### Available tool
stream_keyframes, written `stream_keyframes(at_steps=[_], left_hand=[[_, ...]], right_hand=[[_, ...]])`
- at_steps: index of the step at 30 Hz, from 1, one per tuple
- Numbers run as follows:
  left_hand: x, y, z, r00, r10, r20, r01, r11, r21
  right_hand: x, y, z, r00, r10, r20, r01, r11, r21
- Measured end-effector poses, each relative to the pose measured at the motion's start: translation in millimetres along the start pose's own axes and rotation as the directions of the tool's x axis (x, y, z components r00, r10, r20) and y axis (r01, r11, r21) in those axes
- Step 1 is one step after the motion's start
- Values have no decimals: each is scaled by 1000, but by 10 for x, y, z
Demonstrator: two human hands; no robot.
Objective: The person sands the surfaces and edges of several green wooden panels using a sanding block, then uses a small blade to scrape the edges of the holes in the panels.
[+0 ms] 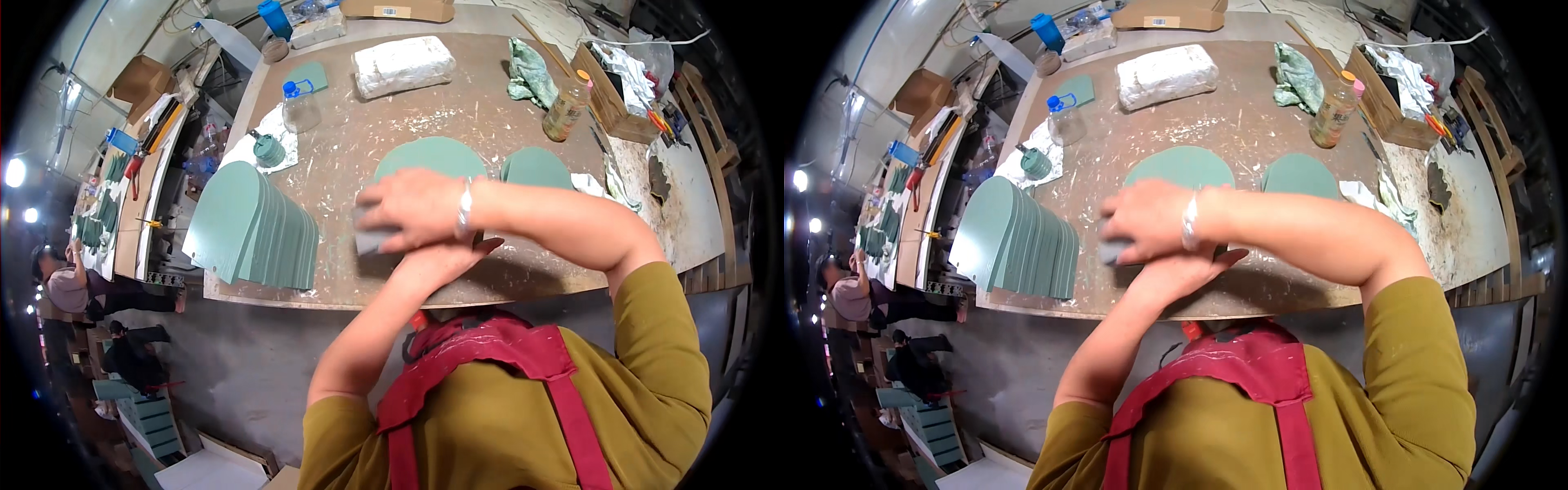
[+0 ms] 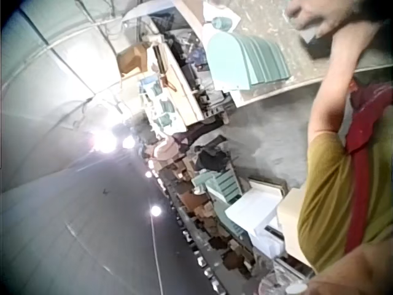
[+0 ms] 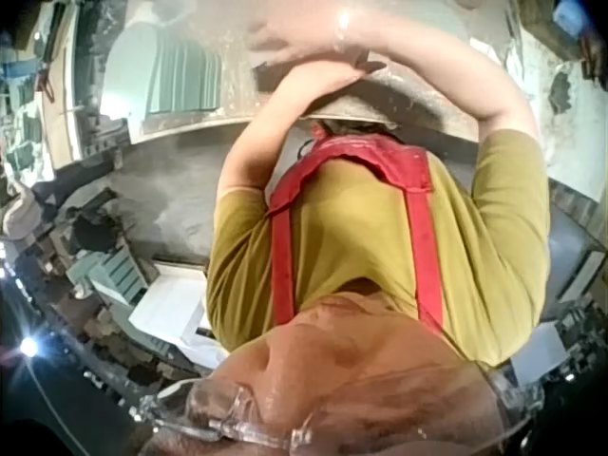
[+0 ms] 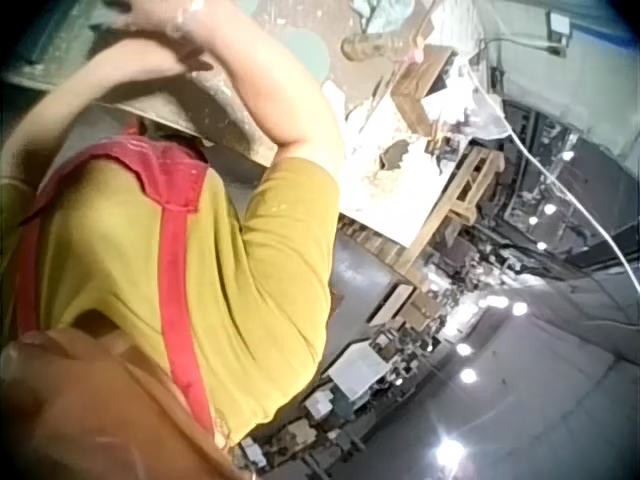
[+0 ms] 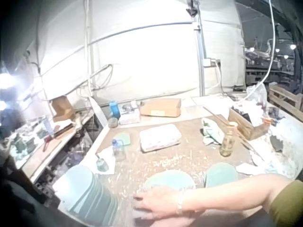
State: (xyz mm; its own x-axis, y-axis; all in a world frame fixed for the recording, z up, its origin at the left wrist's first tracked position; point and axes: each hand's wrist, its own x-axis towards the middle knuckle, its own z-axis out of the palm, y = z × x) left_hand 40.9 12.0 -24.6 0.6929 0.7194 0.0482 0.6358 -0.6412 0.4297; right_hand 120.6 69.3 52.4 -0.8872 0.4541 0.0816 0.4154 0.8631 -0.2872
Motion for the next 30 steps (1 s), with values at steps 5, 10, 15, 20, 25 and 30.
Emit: stream_keyframes(at_steps=[5, 10, 15, 20, 25, 30], left_hand=[[62, 27, -107, 952, 252, -176, -216, 955, 203], [25, -20, 0, 991, 81, -107, -78, 996, 33], [61, 30, -149, 960, 232, -156, -206, 964, 170], [19, -64, 7, 970, 166, -178, -140, 979, 148], [50, 93, -112, 949, 213, -234, -188, 974, 122], [201, -267, -569, 939, 14, -344, -76, 983, -165]], right_hand=[[-139, 830, -202, 864, 446, -232, -489, 854, -180], [57, 81, -48, 983, 179, 28, -180, 983, 26], [-157, 841, -190, 759, 631, -160, -642, 766, -25], [38, 412, 14, 865, 448, -227, -468, 882, -43], [-702, 1318, -207, 564, 786, -255, -826, 547, -140], [-1409, 1266, -135, 358, 873, -331, -685, 487, 542]])
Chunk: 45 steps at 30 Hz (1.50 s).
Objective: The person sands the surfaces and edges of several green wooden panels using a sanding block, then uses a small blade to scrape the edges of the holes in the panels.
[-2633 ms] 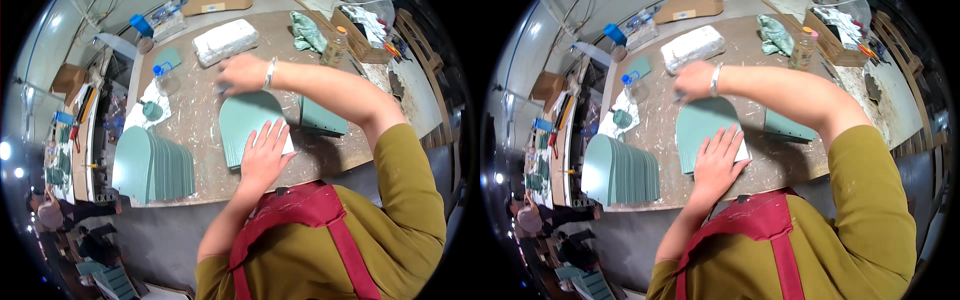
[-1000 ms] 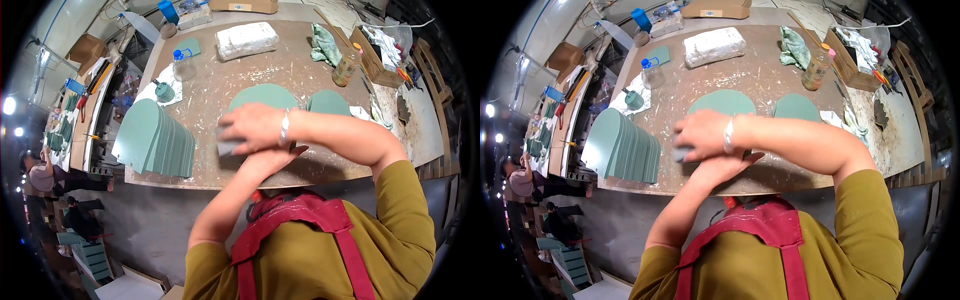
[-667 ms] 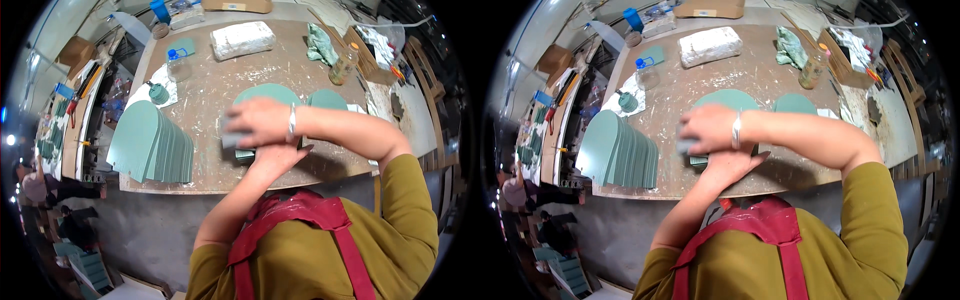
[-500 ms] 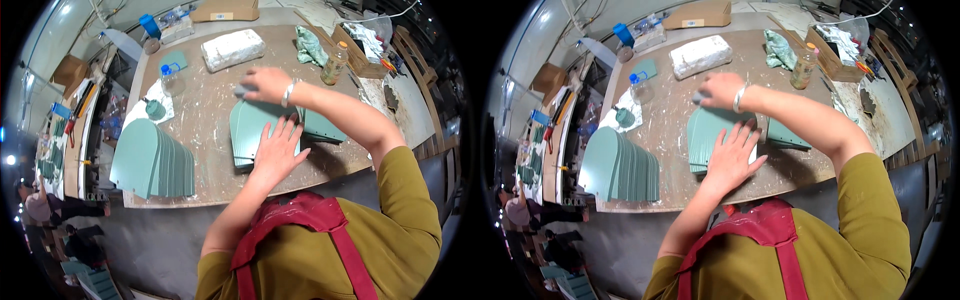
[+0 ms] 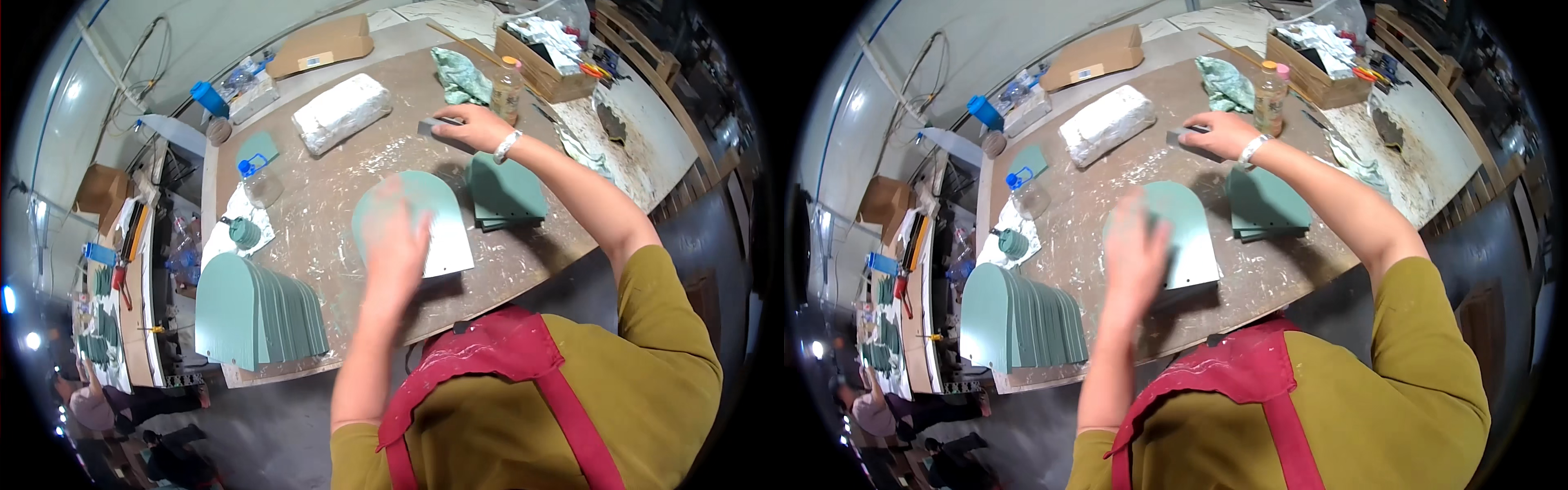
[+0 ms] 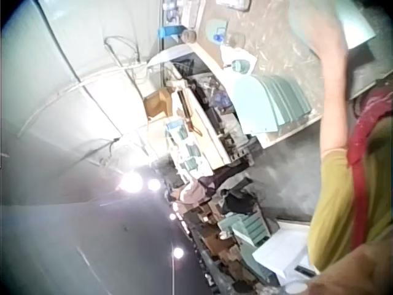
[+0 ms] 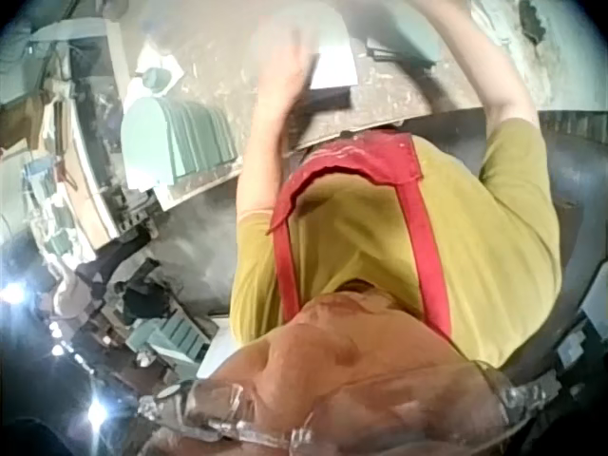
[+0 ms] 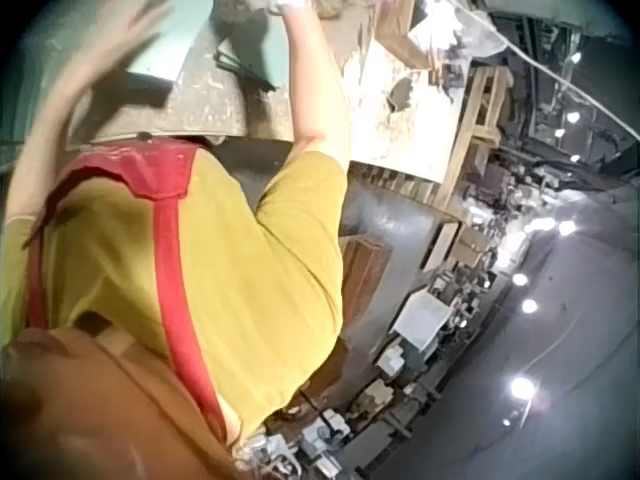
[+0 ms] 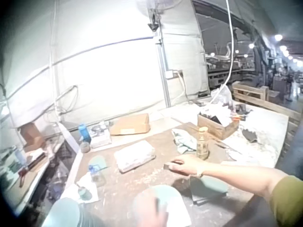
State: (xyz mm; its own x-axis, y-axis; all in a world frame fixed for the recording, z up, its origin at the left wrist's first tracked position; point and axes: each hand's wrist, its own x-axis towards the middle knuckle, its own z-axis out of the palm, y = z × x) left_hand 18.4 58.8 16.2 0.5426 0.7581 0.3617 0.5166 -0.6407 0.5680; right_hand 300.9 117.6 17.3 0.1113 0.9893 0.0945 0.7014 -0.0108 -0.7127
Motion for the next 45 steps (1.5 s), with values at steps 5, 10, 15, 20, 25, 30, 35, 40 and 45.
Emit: stream_keyframes(at_steps=[5, 10, 15, 20, 25, 30, 35, 40, 45], left_hand=[[200, -353, -191, 967, -254, 1, 247, 941, 232], [49, -465, -4, 936, -333, 119, 332, 943, 21], [81, -452, 52, 915, -389, 104, 391, 920, 6], [110, -392, 49, 909, -402, 109, 394, 915, 85], [567, -306, 74, 973, -231, 27, 218, 946, 241], [567, -543, 280, 929, -366, 59, 334, 895, 296], [621, -467, 319, 916, -396, 67, 359, 882, 304], [621, -514, 301, 937, -345, 49, 316, 901, 299], [609, -551, 320, 935, -348, 65, 317, 905, 284]], right_hand=[[-565, -199, -86, 991, -132, 7, 132, 991, -32], [-283, -1011, 214, 963, -216, 161, 256, 919, -301], [42, -1037, 455, 946, -49, 320, 145, 948, -284], [34, -19, 58, 947, 132, 292, -15, 929, -369], [4, -356, 251, 967, -139, 215, 121, 988, 97], [-618, 190, 277, 984, -55, 169, 28, 987, 159], [-778, 94, 283, 993, -101, -60, 115, 941, 318], [-1362, 43, 599, 878, -414, -240, 434, 900, 35], [-1850, 54, 549, 812, -570, -126, 577, 817, 19]])
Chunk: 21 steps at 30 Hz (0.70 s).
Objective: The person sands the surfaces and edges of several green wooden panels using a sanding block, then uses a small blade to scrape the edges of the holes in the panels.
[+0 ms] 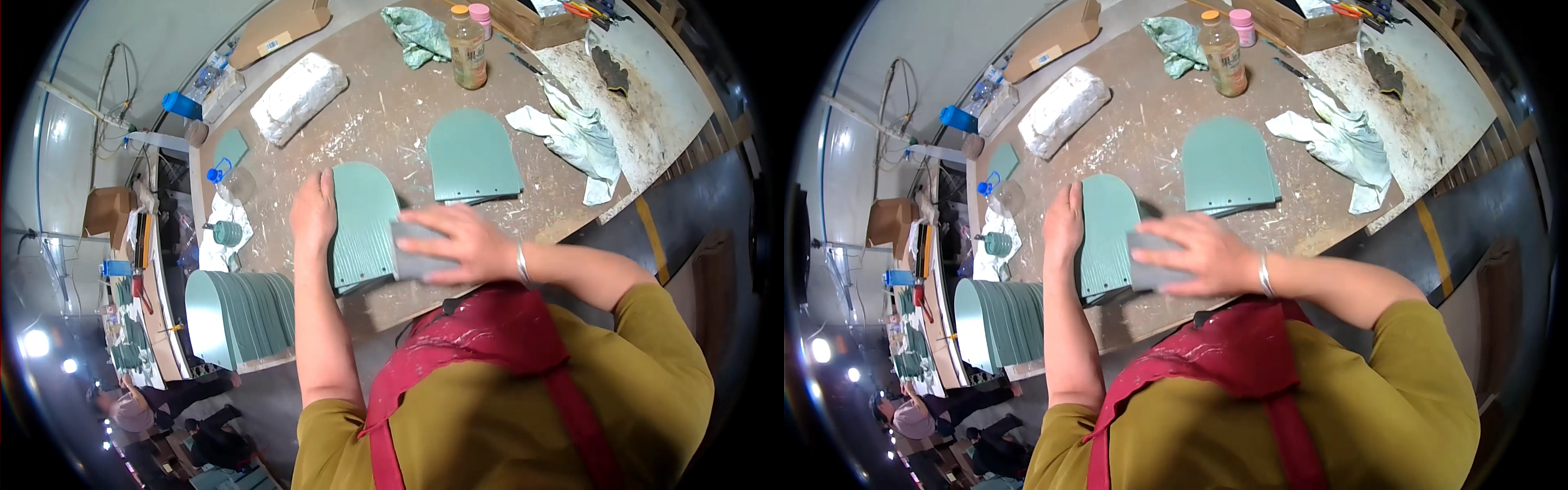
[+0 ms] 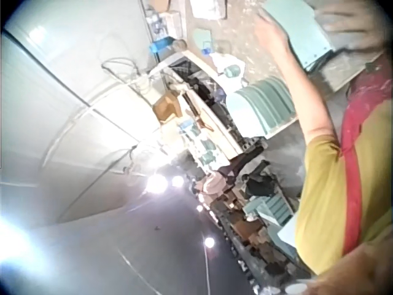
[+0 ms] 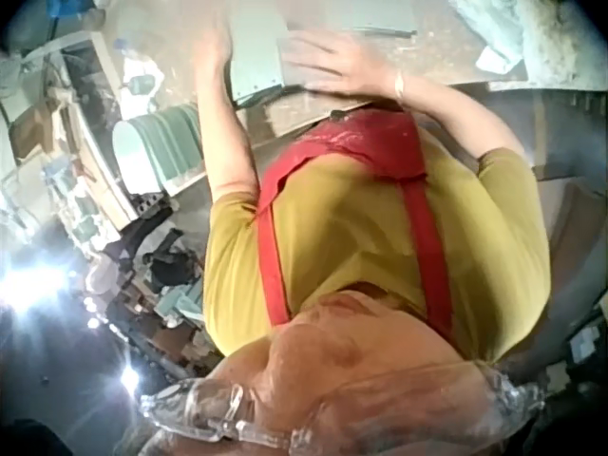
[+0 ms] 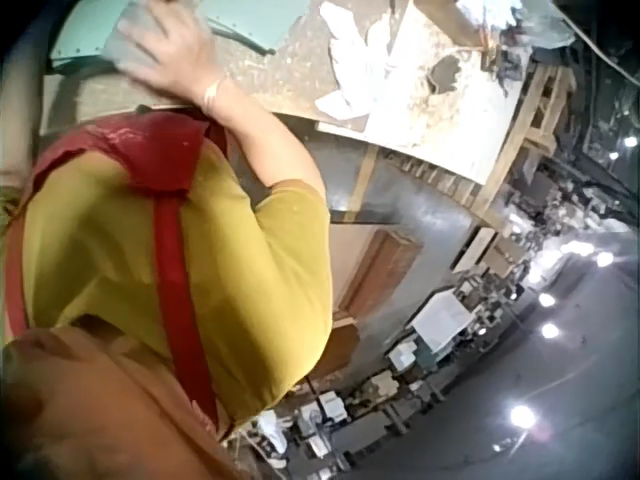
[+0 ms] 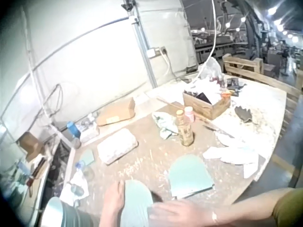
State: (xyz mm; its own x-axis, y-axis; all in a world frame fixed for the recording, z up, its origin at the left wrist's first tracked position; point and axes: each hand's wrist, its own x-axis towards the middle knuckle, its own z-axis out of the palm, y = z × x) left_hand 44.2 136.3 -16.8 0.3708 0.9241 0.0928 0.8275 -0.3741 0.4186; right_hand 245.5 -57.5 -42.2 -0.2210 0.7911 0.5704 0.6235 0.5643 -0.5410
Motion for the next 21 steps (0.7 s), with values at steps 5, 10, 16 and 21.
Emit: stream_keyframes(at_steps=[5, 10, 16, 21], left_hand=[[12, 48, -55, 1000, 0, 15, 0, 1000, -8], [-8, -51, 38, 1000, -17, -18, 17, 1000, -13], [67, -92, -6, 1000, 21, 6, -21, 999, -30], [109, -95, -53, 997, 59, 45, -53, 992, -116]], right_hand=[[649, 609, 208, 959, 224, -176, -216, 974, 62], [1, -139, 0, 998, -49, 33, 51, 997, -53], [934, 723, 177, 956, 271, -113, -277, 960, -33], [970, 803, -146, 898, 396, -191, -370, 915, 160]])
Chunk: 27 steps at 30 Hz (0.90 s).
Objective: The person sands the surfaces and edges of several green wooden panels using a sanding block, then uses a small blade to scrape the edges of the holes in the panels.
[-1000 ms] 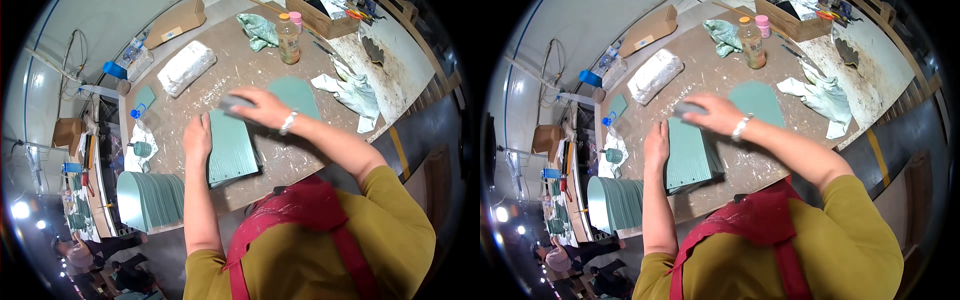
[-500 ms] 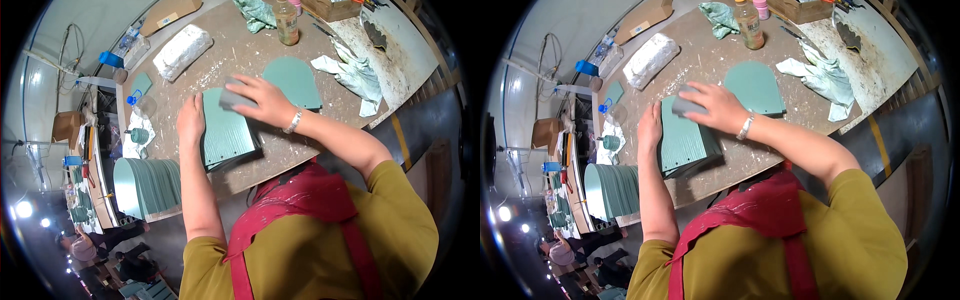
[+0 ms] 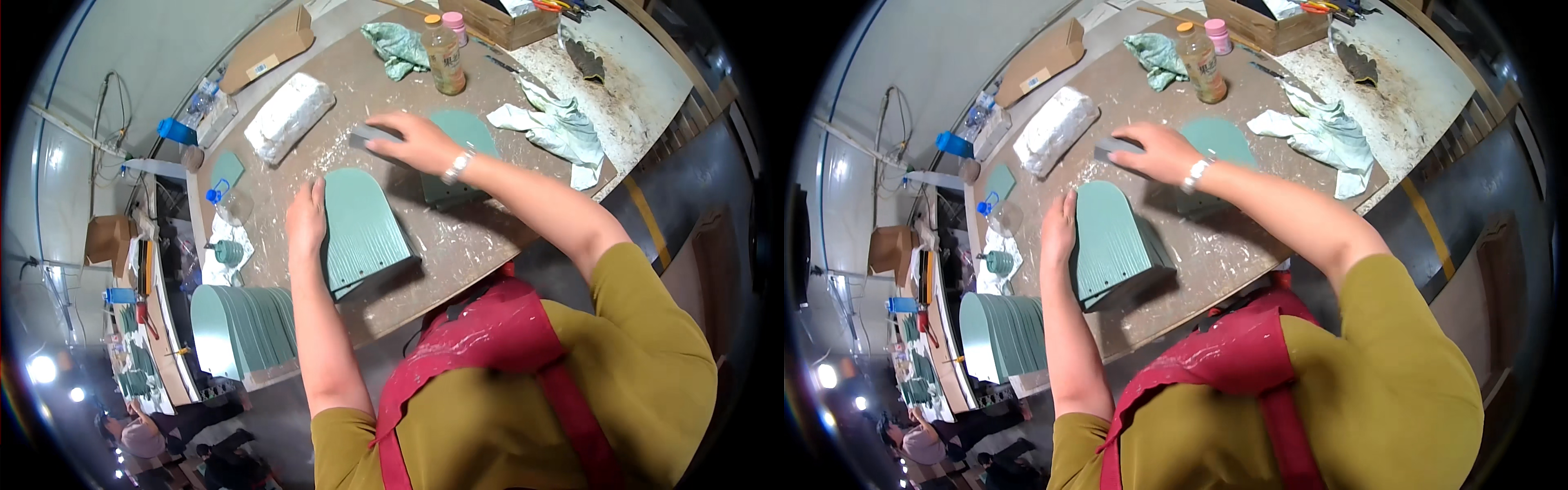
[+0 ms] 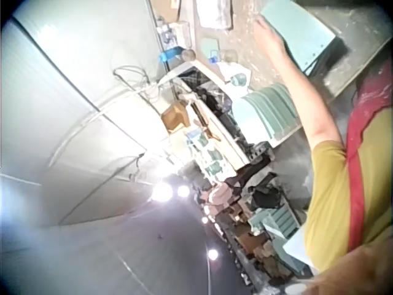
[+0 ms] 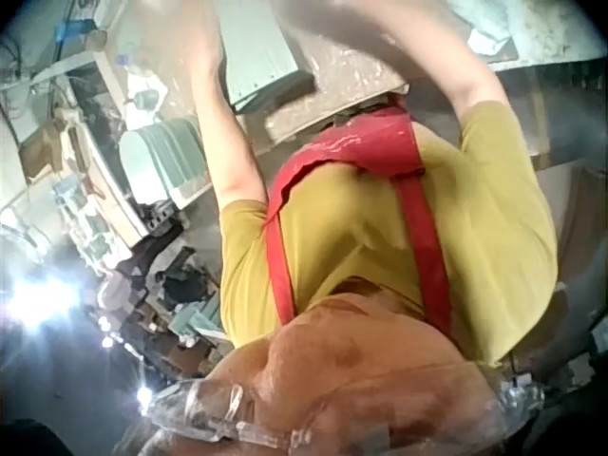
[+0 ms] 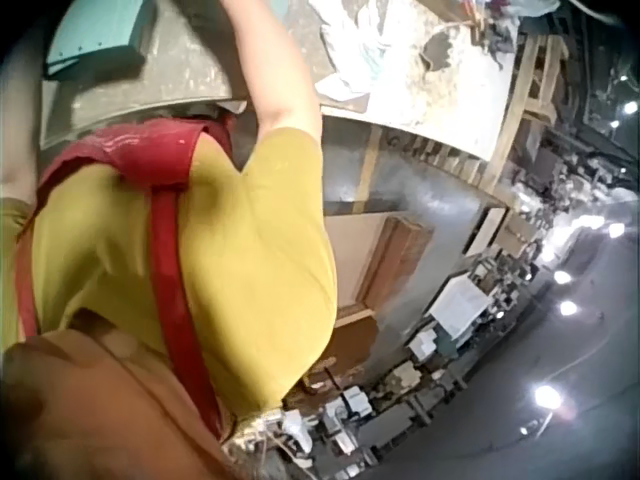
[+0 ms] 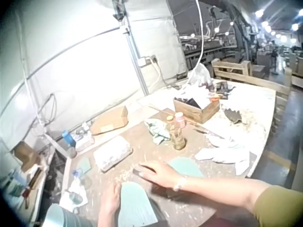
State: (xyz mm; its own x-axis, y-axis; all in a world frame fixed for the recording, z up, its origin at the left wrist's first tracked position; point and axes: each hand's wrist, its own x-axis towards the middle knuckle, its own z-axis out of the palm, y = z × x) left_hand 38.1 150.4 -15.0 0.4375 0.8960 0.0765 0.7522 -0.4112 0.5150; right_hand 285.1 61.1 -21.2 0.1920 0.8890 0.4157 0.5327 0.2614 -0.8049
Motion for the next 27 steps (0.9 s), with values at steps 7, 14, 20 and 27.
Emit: stream_keyframes(at_steps=[7, 14, 20, 27], left_hand=[[192, 26, -179, 955, -54, 290, 151, 935, -321], [360, 281, -623, 981, -161, 110, 195, 802, -564], [1173, 1176, -109, 977, 150, 150, -68, 890, -451], [1412, 1384, 1337, 903, 70, 424, 125, 901, -415]], right_hand=[[-838, 177, -759, 944, 329, -14, -292, 855, 428], [-1504, 359, -1377, 745, 640, -188, -419, 668, 616], [-1852, 504, -1579, 673, 715, -190, -421, 582, 696], [-1724, 486, -1635, 785, 600, -155, -422, 701, 575]])
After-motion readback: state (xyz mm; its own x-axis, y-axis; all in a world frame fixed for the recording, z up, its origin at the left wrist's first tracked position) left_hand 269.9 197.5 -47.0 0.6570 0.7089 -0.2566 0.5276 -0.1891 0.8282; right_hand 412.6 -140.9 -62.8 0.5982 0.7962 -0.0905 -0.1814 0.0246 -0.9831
